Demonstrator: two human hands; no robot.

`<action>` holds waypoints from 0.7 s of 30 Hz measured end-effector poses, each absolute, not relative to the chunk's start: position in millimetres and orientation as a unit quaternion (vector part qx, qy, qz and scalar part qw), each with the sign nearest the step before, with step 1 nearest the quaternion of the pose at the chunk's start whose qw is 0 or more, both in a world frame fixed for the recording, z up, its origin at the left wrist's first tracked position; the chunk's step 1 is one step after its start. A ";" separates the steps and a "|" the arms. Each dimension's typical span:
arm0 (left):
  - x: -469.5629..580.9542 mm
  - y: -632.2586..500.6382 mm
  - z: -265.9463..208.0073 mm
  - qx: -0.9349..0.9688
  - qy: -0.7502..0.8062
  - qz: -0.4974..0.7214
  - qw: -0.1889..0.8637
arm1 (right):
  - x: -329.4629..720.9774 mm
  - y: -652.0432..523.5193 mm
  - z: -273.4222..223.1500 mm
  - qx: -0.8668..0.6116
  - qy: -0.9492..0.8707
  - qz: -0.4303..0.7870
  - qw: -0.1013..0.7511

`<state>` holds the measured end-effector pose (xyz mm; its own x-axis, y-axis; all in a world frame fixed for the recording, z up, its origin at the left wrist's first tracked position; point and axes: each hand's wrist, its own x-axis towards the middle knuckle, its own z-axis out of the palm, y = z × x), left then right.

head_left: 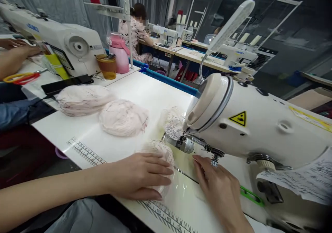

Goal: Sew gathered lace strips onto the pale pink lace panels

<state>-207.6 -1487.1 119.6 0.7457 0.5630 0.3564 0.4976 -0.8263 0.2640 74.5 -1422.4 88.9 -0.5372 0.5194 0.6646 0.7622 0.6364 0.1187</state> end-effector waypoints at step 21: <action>-339.1 -1460.2 136.0 0.651 0.743 0.126 -0.093 | 3.3 -1446.7 134.0 -0.125 -0.953 -0.040 0.274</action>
<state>-339.1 -1460.2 136.0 -0.1357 0.9434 0.3027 0.9904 0.1213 0.0659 3.3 -1446.7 134.0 -0.8187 0.2156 0.5323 0.2589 0.9659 0.0071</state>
